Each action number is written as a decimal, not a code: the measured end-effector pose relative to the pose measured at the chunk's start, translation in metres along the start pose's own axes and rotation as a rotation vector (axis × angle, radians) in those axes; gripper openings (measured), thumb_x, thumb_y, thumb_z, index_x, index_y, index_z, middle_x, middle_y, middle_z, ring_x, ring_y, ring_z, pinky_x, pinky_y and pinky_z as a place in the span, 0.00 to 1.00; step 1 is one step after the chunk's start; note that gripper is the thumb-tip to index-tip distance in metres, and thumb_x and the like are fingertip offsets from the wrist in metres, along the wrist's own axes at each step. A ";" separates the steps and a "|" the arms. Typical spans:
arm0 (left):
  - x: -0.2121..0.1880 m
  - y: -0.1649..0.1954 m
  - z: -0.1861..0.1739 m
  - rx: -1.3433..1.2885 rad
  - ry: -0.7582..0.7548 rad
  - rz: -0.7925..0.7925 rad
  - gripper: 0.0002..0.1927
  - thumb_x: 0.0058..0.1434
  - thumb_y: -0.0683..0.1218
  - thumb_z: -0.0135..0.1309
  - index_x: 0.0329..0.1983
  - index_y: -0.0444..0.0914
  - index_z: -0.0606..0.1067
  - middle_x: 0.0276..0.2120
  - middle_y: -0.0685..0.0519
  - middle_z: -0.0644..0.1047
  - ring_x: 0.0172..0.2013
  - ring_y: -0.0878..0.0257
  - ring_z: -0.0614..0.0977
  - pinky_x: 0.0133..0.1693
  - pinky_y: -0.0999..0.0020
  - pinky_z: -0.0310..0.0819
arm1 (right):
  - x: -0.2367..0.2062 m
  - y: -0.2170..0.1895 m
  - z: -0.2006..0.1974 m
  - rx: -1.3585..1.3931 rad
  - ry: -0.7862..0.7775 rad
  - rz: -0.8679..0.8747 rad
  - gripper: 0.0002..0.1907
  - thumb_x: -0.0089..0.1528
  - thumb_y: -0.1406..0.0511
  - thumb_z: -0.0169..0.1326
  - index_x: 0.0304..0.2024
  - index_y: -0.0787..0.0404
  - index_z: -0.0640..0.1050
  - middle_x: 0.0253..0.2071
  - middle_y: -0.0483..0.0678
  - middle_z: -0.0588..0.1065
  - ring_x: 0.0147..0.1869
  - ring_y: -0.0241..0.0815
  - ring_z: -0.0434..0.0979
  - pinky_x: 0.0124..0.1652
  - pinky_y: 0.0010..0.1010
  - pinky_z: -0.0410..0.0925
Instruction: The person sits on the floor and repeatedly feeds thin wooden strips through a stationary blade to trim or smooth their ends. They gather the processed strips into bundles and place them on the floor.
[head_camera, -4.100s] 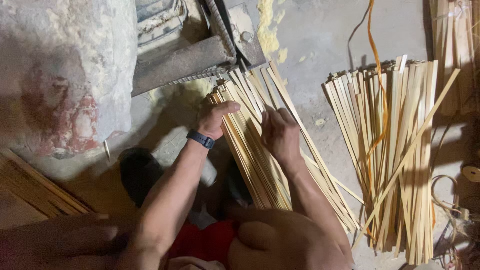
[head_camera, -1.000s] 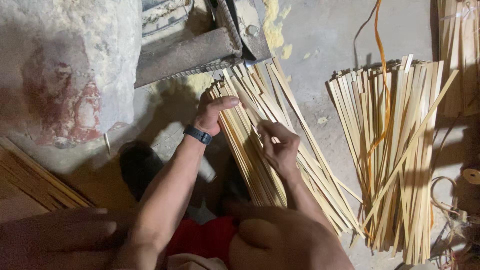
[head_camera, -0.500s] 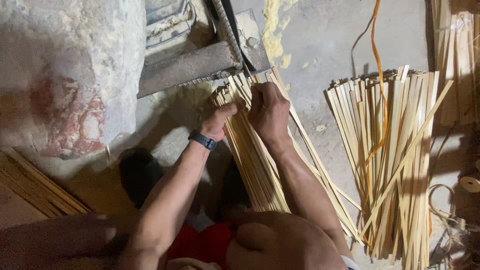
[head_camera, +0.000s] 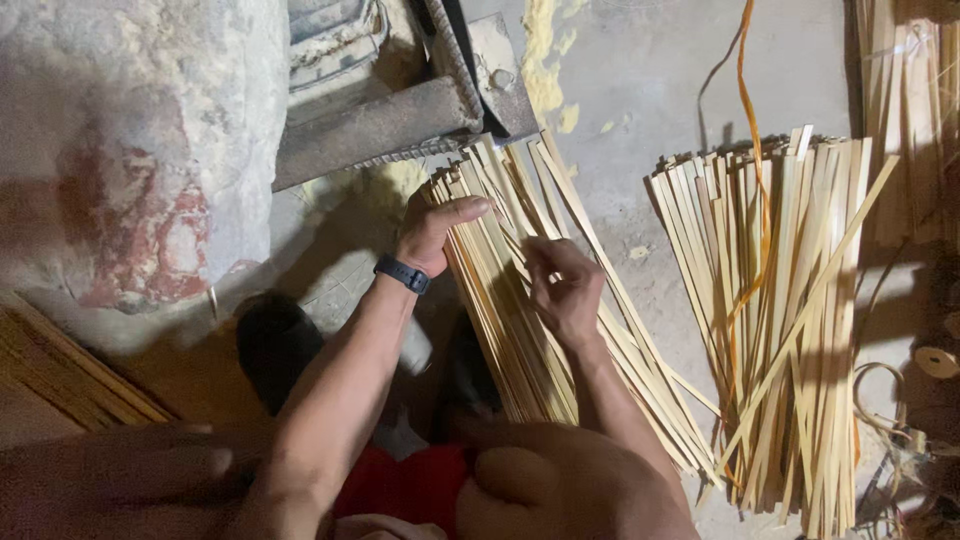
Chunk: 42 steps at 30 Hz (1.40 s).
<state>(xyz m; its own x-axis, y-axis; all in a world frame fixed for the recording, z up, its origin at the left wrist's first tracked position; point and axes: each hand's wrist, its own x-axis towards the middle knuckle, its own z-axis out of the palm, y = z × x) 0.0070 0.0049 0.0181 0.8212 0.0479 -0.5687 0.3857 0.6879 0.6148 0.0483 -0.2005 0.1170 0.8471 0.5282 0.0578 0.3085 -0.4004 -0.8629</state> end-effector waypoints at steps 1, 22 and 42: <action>0.000 -0.001 -0.002 -0.040 -0.046 -0.004 0.26 0.51 0.56 0.67 0.48 0.35 0.82 0.52 0.44 0.81 0.59 0.54 0.77 0.68 0.54 0.57 | 0.002 0.001 0.000 -0.026 0.000 0.014 0.11 0.65 0.75 0.53 0.48 0.62 0.81 0.37 0.50 0.80 0.32 0.35 0.82 0.27 0.24 0.74; 0.007 -0.014 -0.006 0.007 0.028 -0.011 0.32 0.49 0.57 0.69 0.53 0.36 0.79 0.56 0.44 0.80 0.62 0.53 0.74 0.67 0.55 0.57 | 0.013 -0.015 -0.008 -0.393 0.144 -0.279 0.09 0.64 0.74 0.52 0.45 0.62 0.78 0.40 0.51 0.76 0.40 0.43 0.77 0.36 0.30 0.74; 0.002 -0.016 -0.014 -0.179 -0.078 -0.024 0.34 0.46 0.58 0.70 0.56 0.41 0.78 0.56 0.52 0.79 0.61 0.56 0.74 0.67 0.56 0.59 | 0.069 -0.022 0.035 -0.333 0.171 -0.267 0.06 0.66 0.76 0.54 0.44 0.63 0.75 0.33 0.52 0.74 0.30 0.46 0.76 0.28 0.38 0.70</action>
<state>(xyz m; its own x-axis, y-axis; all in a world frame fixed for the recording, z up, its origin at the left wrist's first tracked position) -0.0035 0.0040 -0.0003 0.8452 -0.0214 -0.5340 0.3302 0.8066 0.4903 0.0850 -0.1291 0.1224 0.7696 0.5259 0.3622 0.6243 -0.5003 -0.6000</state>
